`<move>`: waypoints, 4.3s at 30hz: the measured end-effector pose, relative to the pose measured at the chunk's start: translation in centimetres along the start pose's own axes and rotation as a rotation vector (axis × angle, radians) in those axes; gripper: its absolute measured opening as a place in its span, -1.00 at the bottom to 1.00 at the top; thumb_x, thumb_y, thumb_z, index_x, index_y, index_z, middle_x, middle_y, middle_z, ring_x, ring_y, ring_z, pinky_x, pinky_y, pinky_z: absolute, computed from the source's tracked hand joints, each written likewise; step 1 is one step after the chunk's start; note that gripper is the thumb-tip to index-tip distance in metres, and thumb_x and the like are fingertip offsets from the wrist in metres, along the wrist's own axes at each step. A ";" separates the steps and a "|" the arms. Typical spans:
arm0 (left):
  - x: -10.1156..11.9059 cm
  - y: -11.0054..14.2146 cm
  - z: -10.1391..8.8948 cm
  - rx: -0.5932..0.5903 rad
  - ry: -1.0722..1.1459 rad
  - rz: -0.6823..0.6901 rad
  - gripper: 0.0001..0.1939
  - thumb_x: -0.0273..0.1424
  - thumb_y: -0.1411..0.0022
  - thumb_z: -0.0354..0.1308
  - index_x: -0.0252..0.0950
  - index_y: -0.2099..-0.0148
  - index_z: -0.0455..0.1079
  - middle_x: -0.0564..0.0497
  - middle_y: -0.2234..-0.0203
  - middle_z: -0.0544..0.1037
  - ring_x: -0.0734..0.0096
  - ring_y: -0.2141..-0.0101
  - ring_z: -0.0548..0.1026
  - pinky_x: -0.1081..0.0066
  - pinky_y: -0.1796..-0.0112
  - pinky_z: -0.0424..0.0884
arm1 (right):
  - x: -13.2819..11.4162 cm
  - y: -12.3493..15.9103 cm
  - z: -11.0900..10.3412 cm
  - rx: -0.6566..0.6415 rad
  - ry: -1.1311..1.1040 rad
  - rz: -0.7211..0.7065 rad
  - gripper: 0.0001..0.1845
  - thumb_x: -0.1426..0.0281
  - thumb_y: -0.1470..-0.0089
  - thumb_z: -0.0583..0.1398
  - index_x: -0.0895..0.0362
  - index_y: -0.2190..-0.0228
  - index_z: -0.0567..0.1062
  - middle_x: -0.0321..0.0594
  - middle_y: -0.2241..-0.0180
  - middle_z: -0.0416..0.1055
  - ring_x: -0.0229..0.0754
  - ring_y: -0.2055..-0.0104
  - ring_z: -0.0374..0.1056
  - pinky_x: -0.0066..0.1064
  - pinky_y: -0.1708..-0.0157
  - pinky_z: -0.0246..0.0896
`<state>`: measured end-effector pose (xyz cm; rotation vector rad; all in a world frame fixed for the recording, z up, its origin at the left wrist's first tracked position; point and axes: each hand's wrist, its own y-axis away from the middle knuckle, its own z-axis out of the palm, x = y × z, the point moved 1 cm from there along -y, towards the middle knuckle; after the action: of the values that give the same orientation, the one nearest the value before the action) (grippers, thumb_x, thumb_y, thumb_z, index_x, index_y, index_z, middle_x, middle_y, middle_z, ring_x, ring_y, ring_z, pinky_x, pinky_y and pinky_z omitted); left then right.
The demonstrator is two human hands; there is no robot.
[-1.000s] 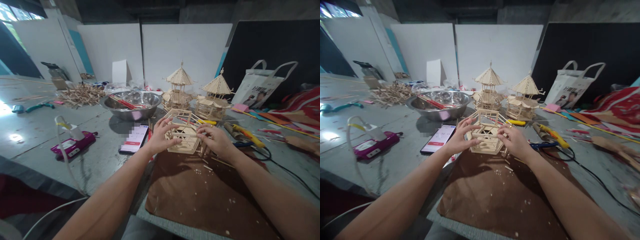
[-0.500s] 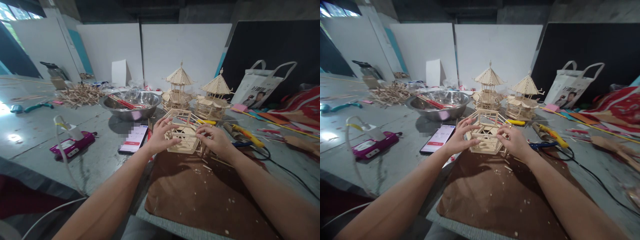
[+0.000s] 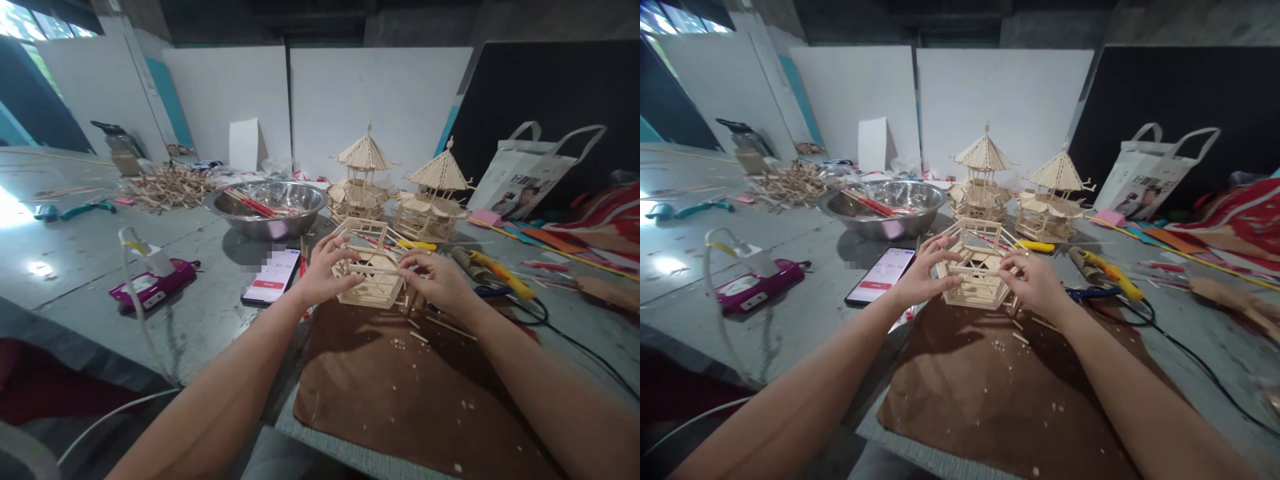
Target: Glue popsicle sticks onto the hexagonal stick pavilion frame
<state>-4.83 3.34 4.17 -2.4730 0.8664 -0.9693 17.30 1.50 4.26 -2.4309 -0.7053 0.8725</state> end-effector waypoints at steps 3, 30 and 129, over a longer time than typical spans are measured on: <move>0.1 -0.1 -0.1 0.006 0.010 0.008 -0.73 -0.23 0.08 0.20 -0.24 0.30 0.36 -0.02 -0.02 0.27 0.27 -0.10 0.04 0.20 -0.08 -0.03 | 0.1 0.0 -0.1 -0.019 0.007 -0.009 -0.88 0.37 0.04 0.09 0.14 0.50 0.40 -0.16 0.34 0.39 -0.20 0.31 0.32 -0.44 0.42 0.21; 0.3 -0.1 0.4 0.093 0.014 -0.020 -0.89 -0.33 -0.01 0.13 -0.25 0.39 0.35 -0.01 0.08 0.35 0.32 -0.07 0.11 0.21 -0.05 0.02 | -0.1 0.0 0.0 -0.018 0.053 -0.027 -0.89 0.38 0.02 0.09 0.13 0.49 0.40 -0.17 0.33 0.39 -0.20 0.27 0.31 -0.40 0.35 0.18; -0.3 -0.2 -0.3 0.012 -0.071 0.103 -0.71 -0.29 0.03 0.15 -0.22 0.20 0.37 -0.02 -0.05 0.19 0.24 -0.12 -0.06 0.17 -0.09 -0.07 | 0.6 -0.1 -0.3 -0.046 0.049 -0.064 -0.79 0.31 0.05 0.12 0.12 0.33 0.40 -0.16 0.28 0.40 -0.16 0.19 0.28 -0.30 0.17 0.14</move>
<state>-5.15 3.68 4.39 -2.4106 0.9513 -0.8442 17.84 1.90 4.28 -2.4470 -0.7890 0.7777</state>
